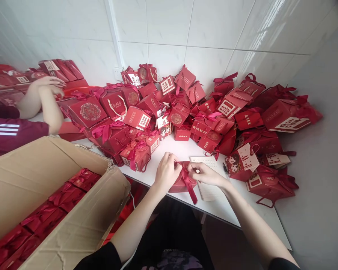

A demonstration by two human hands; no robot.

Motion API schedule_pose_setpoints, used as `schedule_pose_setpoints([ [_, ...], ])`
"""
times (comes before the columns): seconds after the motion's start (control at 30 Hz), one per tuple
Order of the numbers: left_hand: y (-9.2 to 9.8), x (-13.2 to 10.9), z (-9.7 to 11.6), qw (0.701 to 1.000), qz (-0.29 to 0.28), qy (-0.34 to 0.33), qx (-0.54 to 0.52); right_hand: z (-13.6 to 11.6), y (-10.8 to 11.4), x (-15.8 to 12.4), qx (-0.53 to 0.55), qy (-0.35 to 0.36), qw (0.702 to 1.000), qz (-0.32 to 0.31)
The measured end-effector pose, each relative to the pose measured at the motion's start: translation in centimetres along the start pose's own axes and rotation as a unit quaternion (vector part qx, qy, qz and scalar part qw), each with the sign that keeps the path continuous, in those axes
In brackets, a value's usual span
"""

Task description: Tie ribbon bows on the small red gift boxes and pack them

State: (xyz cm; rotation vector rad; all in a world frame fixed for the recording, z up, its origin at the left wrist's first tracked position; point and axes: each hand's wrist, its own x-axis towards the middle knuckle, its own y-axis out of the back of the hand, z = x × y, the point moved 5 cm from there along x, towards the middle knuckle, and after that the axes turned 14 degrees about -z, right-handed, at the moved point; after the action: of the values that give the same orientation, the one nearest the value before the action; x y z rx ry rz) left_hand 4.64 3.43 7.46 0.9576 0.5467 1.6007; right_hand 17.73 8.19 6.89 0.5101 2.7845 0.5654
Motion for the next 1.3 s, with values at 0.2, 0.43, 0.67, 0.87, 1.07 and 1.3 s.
schedule_pose_setpoints([
  [0.2,0.0,-0.5,-0.3,0.994,0.071,-0.035,-0.072,-0.6,-0.8,0.4,-0.109,-0.031,0.991,0.075],
  [0.43,-0.4,-0.9,-0.7,0.998,0.060,-0.020,-0.012,-0.2,-0.4,0.6,0.147,0.045,0.982,0.111],
  [0.67,-0.3,0.4,-0.8,0.999,0.010,0.004,0.037,0.1,-1.1,0.5,0.347,0.099,0.927,0.098],
  [0.87,0.5,0.9,-2.6,0.996,0.033,0.032,-0.079,-0.7,-0.8,-0.8,0.377,0.182,0.904,0.090],
  [1.07,3.1,1.2,-3.9,0.989,0.075,0.061,-0.113,-1.8,0.9,-2.9,0.365,0.222,0.895,0.133],
  [1.3,5.7,0.2,-6.4,0.974,-0.035,0.188,-0.124,-2.1,3.3,-5.8,0.329,0.261,0.867,0.270],
])
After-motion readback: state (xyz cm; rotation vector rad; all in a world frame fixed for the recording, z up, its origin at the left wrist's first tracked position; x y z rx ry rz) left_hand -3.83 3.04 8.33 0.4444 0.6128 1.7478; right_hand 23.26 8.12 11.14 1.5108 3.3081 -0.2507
